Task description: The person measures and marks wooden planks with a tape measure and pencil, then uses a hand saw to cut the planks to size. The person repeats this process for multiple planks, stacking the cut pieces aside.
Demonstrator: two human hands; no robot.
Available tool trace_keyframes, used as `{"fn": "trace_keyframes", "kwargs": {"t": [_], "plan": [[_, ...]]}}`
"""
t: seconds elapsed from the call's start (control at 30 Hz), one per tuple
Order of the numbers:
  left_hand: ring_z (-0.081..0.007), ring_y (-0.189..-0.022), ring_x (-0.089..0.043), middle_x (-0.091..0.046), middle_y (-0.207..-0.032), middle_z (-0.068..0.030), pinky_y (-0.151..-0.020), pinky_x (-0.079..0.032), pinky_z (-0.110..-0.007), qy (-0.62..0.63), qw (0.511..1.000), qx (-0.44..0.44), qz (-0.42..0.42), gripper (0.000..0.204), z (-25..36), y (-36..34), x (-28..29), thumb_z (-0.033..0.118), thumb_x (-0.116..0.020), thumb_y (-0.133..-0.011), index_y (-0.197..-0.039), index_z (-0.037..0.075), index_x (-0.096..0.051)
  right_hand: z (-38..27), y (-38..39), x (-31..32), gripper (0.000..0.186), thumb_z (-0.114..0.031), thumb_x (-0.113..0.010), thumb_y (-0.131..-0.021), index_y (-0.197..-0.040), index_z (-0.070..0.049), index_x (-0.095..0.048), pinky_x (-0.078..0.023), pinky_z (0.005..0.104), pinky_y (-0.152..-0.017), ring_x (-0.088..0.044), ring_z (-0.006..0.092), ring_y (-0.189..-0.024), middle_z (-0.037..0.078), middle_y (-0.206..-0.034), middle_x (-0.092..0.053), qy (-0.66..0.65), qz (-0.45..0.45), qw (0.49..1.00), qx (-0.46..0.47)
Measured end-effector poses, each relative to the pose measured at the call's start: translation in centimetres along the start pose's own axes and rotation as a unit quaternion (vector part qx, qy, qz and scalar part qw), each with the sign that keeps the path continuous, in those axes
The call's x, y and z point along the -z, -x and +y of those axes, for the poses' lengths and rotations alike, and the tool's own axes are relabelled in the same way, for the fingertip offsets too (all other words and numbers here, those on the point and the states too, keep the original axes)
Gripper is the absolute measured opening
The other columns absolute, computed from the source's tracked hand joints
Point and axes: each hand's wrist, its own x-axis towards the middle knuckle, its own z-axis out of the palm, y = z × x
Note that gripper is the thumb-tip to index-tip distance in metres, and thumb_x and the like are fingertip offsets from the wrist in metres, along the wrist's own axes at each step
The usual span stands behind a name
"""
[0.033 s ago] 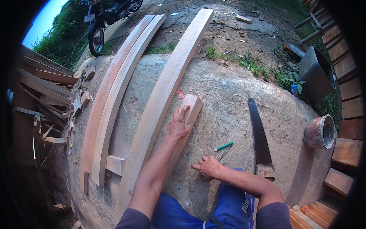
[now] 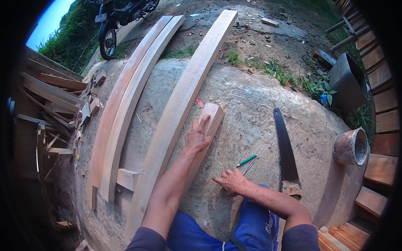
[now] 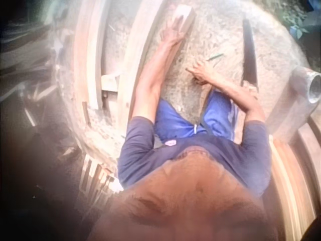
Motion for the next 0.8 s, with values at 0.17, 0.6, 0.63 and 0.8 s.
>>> {"fn": "trace_keyframes", "kwargs": {"t": [0.17,0.6,0.63,0.8], "plan": [[-0.0422,-0.119,-0.064,-0.049,-0.135,-0.0181,-0.098,-0.055,-0.054,0.011,0.999,0.003,-0.034,0.083,-0.1,1.6,0.0,0.025,-0.076,-0.084,-0.155,0.039,-0.035,2.2,6.2,1.5,0.074,-0.045,-0.079,-0.082,-0.147,-0.022,-0.051,-0.051,0.0517,-0.090,-0.059,0.0339,-0.116,0.012,-0.119,-0.062,-0.112,0.089,0.978,-0.151],[-0.0438,-0.122,-0.061,-0.046,-0.136,-0.0190,-0.099,-0.051,-0.058,0.037,0.998,0.008,-0.047,0.085,-7.7,13.7,4.9,0.025,-0.075,-0.087,-0.158,0.040,-0.031,5.2,7.2,-2.5,0.087,-0.042,-0.085,-0.076,-0.151,-0.017,-0.048,-0.050,0.0513,-0.098,-0.055,0.0403,-0.119,0.018,-0.124,-0.060,-0.119,0.147,0.941,-0.281],[-0.0438,-0.122,-0.061,-0.046,-0.136,-0.0189,-0.099,-0.052,-0.058,0.035,0.998,0.012,-0.045,0.086,-8.0,14.6,5.7,0.026,-0.076,-0.087,-0.159,0.040,-0.031,5.1,6.9,-2.5,0.088,-0.041,-0.085,-0.076,-0.151,-0.017,-0.047,-0.049,0.0513,-0.099,-0.055,0.0404,-0.119,0.018,-0.124,-0.059,-0.113,0.132,0.937,-0.301],[-0.0419,-0.118,-0.064,-0.049,-0.132,-0.0175,-0.100,-0.053,-0.055,0.029,0.999,0.017,-0.002,0.086,-9.3,17.7,10.2,0.027,-0.077,-0.085,-0.158,0.040,-0.034,4.7,6.5,-2.6,0.090,-0.039,-0.085,-0.077,-0.154,-0.018,-0.044,-0.047,0.0536,-0.104,-0.052,0.0413,-0.125,0.018,-0.133,-0.056,-0.117,0.119,0.935,-0.313]]}}
